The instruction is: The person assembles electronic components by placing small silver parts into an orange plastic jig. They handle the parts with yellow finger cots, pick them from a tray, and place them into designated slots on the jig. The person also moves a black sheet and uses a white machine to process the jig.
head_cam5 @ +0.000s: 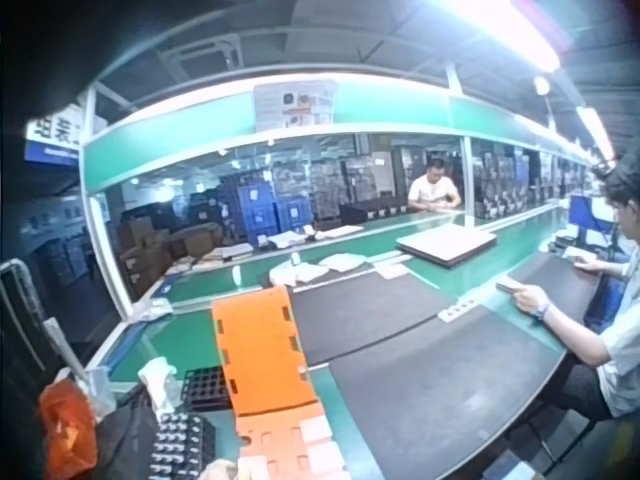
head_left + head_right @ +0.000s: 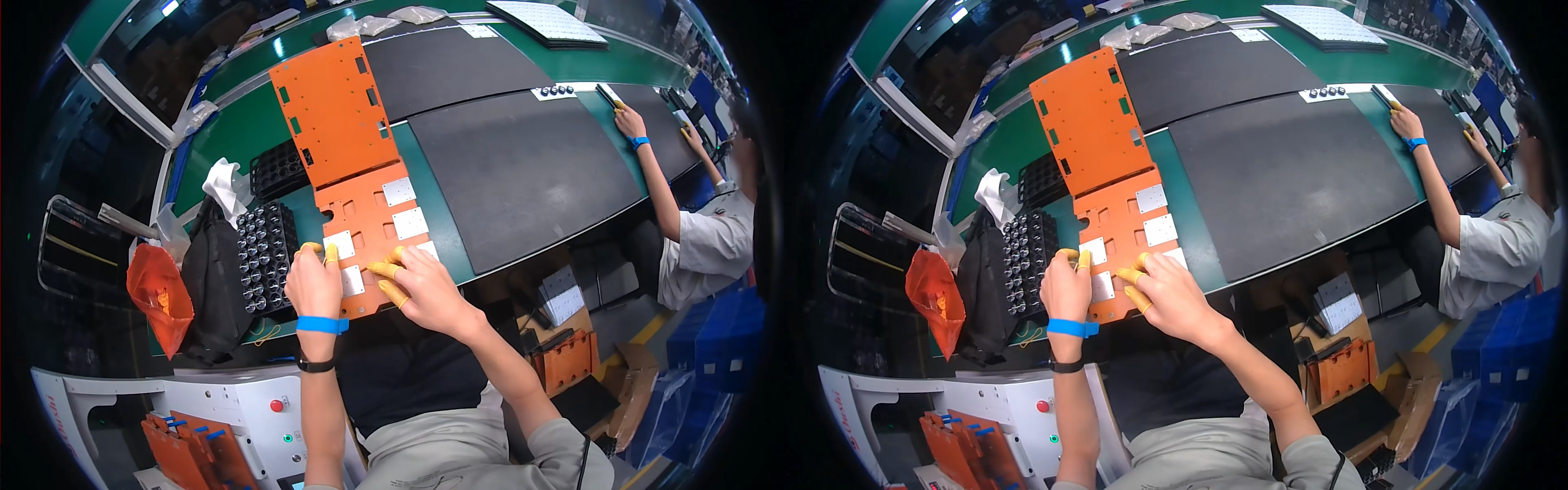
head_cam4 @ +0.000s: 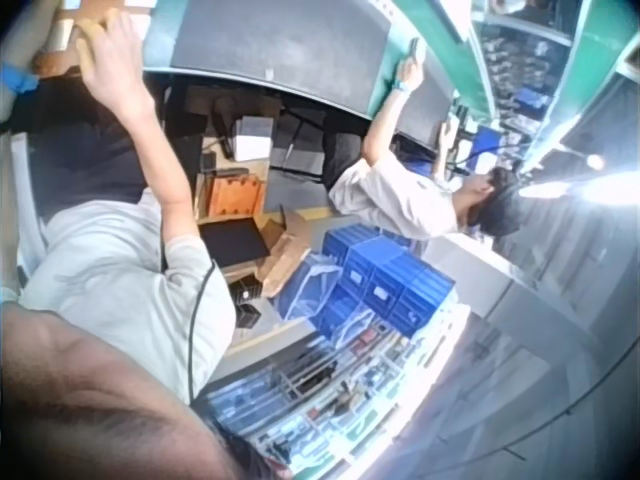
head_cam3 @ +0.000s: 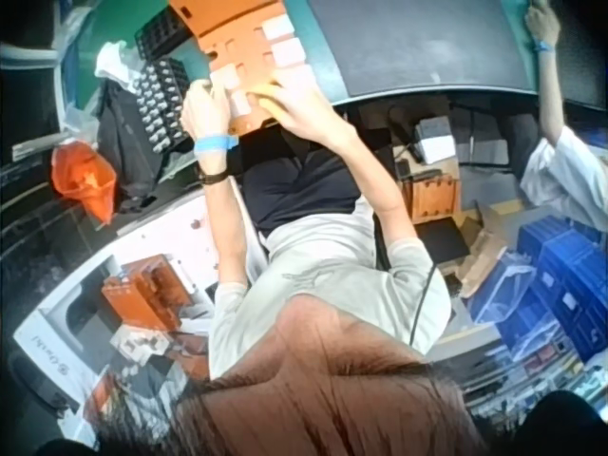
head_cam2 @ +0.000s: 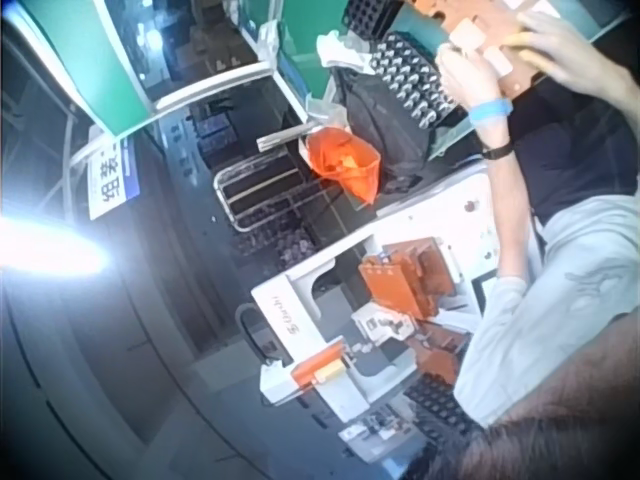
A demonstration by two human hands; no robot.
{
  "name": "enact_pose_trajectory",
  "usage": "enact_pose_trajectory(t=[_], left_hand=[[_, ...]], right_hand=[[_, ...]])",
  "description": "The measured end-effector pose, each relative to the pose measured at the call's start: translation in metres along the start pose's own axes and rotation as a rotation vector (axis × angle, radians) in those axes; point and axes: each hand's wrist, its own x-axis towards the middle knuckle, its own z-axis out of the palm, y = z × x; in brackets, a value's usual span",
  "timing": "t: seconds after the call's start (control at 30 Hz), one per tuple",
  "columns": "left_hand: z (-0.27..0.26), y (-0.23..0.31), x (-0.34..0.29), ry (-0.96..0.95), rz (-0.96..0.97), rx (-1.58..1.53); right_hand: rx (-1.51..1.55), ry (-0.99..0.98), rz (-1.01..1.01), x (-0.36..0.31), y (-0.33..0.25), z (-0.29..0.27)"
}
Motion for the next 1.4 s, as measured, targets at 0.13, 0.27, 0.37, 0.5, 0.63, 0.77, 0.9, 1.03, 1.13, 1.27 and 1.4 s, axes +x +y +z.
enact_pose_trajectory(t=[0.13, 0.27, 0.37, 0.5, 0.63, 0.77, 0.9, 1.03, 1.13, 1.27, 1.4], left_hand=[[-0.016, 0.004, -0.023, 0.209, 0.028, -0.281], [-0.038, 0.002, -0.049, 0.258, 0.001, -0.773], [-0.057, -0.017, -0.074, 0.072, 0.055, -1.183], [-0.059, -0.064, -0.104, -0.232, -0.002, -1.716], [-0.056, -0.089, -0.114, -0.462, 0.007, -2.194], [-0.057, -0.107, -0.128, -0.549, 0.123, -2.264], [-0.057, -0.114, -0.132, -0.526, 0.182, -2.196], [-0.057, -0.125, -0.139, -0.491, 0.001, -2.158], [-0.048, -0.139, -0.144, -0.478, -0.1, -2.08], [-0.043, -0.142, -0.144, -0.601, -0.17, -2.122], [-0.045, -0.126, -0.139, -0.577, -0.127, -2.155]], right_hand=[[0.044, -0.011, 0.015, 0.0, 0.001, -0.004], [0.049, -0.017, 0.025, 0.002, 0.001, -0.002], [0.057, -0.014, 0.03, 0.003, -0.002, 0.0], [-0.004, 0.006, 0.024, 0.011, -0.021, 0.011], [-0.015, 0.011, -0.128, 0.039, -0.052, 0.036], [-0.028, 0.02, -0.199, 0.077, -0.067, 0.076], [-0.266, 0.031, -0.205, 0.121, -0.059, 0.109], [-0.407, -0.123, -0.151, 0.147, -0.061, 0.114], [-0.434, -0.157, -0.133, 0.15, -0.064, 0.117], [-0.497, -0.158, -0.149, 0.148, -0.07, 0.119], [-0.463, -0.153, -0.153, 0.148, -0.073, 0.119]])
